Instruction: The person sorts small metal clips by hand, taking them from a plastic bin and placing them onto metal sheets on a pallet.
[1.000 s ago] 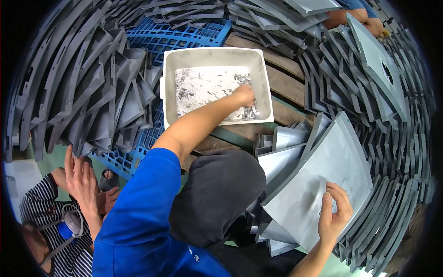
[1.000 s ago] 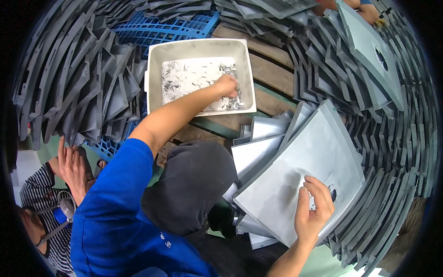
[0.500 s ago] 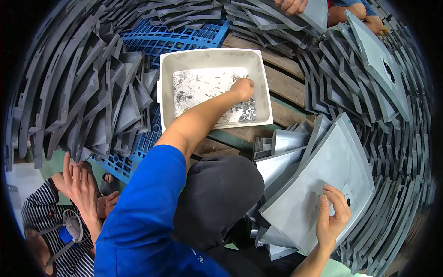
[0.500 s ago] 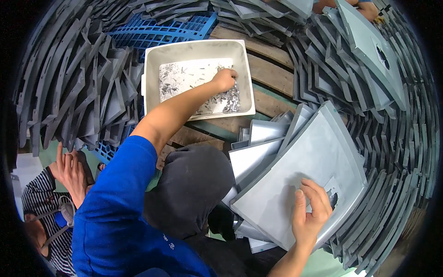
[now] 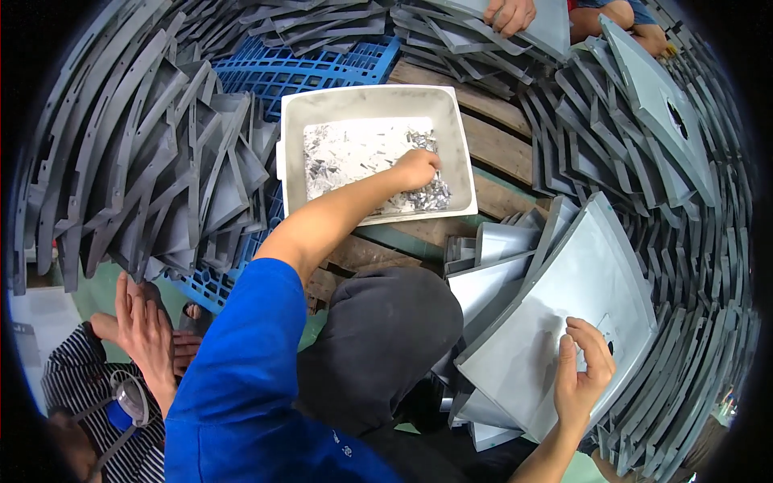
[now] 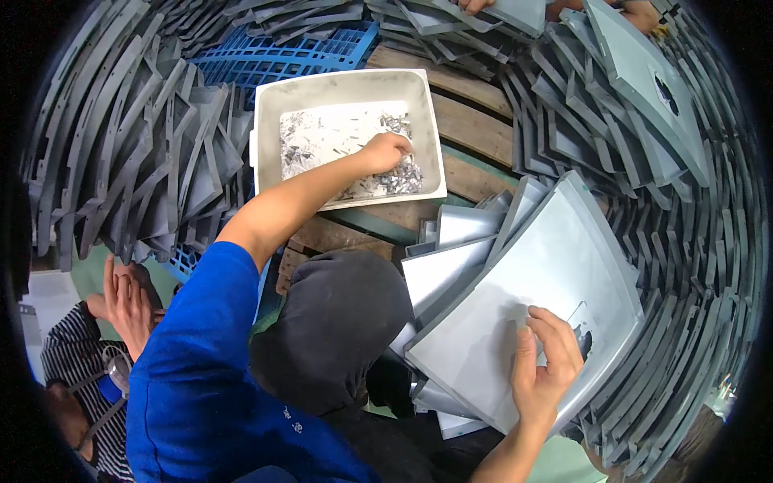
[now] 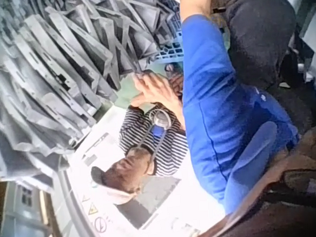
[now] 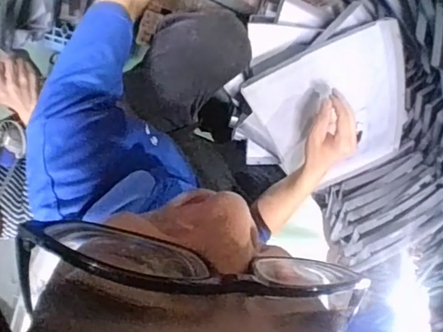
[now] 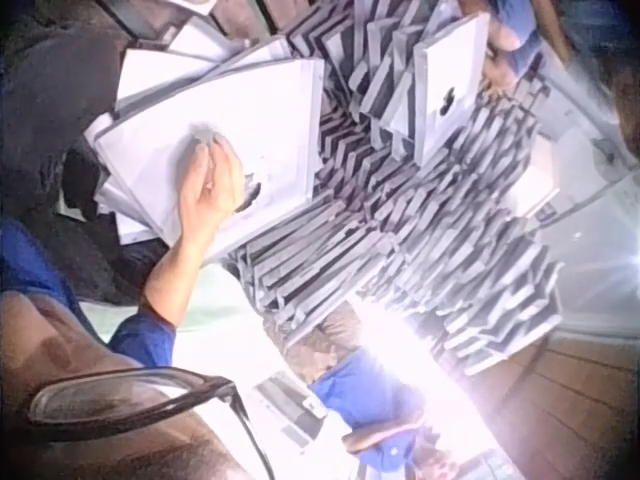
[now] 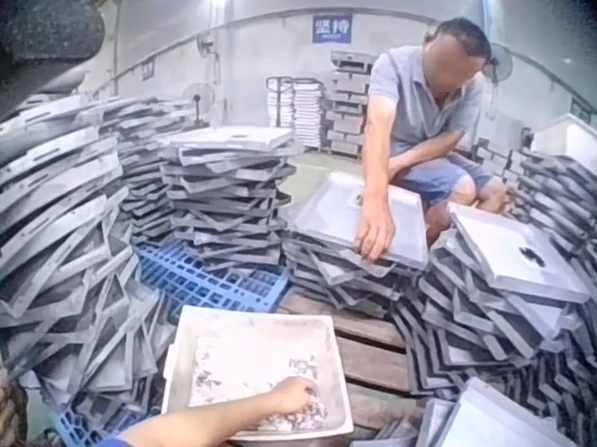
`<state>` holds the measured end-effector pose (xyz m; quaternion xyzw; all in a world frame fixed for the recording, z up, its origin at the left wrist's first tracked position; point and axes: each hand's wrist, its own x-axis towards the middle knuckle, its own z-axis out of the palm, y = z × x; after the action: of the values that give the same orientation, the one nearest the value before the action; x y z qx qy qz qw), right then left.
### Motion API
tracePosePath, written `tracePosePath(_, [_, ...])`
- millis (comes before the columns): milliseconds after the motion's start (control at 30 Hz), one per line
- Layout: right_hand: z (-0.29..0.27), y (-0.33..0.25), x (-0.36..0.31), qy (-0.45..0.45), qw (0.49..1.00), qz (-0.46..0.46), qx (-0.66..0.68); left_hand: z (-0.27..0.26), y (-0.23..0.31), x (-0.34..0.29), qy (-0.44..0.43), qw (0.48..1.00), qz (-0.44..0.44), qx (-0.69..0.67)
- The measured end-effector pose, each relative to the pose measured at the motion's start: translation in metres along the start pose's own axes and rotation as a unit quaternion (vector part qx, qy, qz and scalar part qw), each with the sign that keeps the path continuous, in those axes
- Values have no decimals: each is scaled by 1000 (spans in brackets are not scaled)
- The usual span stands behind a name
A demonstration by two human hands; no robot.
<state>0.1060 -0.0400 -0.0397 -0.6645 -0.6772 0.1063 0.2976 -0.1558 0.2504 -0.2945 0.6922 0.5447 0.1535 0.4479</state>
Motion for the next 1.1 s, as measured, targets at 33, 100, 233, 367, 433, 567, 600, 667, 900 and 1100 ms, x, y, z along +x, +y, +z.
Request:
tracePosePath(33, [-1, 1, 0, 2, 1000, 1, 0, -2, 6, -3, -1, 1000, 2, 1])
tracePosePath(100, [-2, 2, -1, 3, 1000, 2, 5, -5, 19, -10, 10, 987, -108, 117])
tracePosePath(233, [1, 2, -1, 2, 1000, -6, 2, 8, 26, -21, -73, 963, -122, 227])
tracePosePath(367, [3, 2, 0, -5, 1000, -12, -2, 27, 32, -15, -52, 971, -62, 223])
tracePosePath(433, [3, 2, 1, -7, 1000, -10, -2, 33, 36, -10, -55, 969, -69, 230])
tracePosePath(567, [3, 4, 2, -7, 1000, -11, 3, 32, 31, 0, -164, 956, -48, 239])
tracePosePath(600, [3, 4, 2, -6, 1000, -12, 5, 31, 29, 0, -193, 950, -15, 244])
tracePosePath(667, [3, 4, 2, -7, 1000, -14, 4, 29, 32, -2, -184, 951, 1, 248])
tracePosePath(900, [4, 3, 1, -7, 1000, -18, 1, 30, 17, -8, -161, 982, -39, 96])
tracePosePath(1100, [1, 1, 1, -1, 1000, -11, 7, 10, -8, -7, -230, 889, -173, -355])
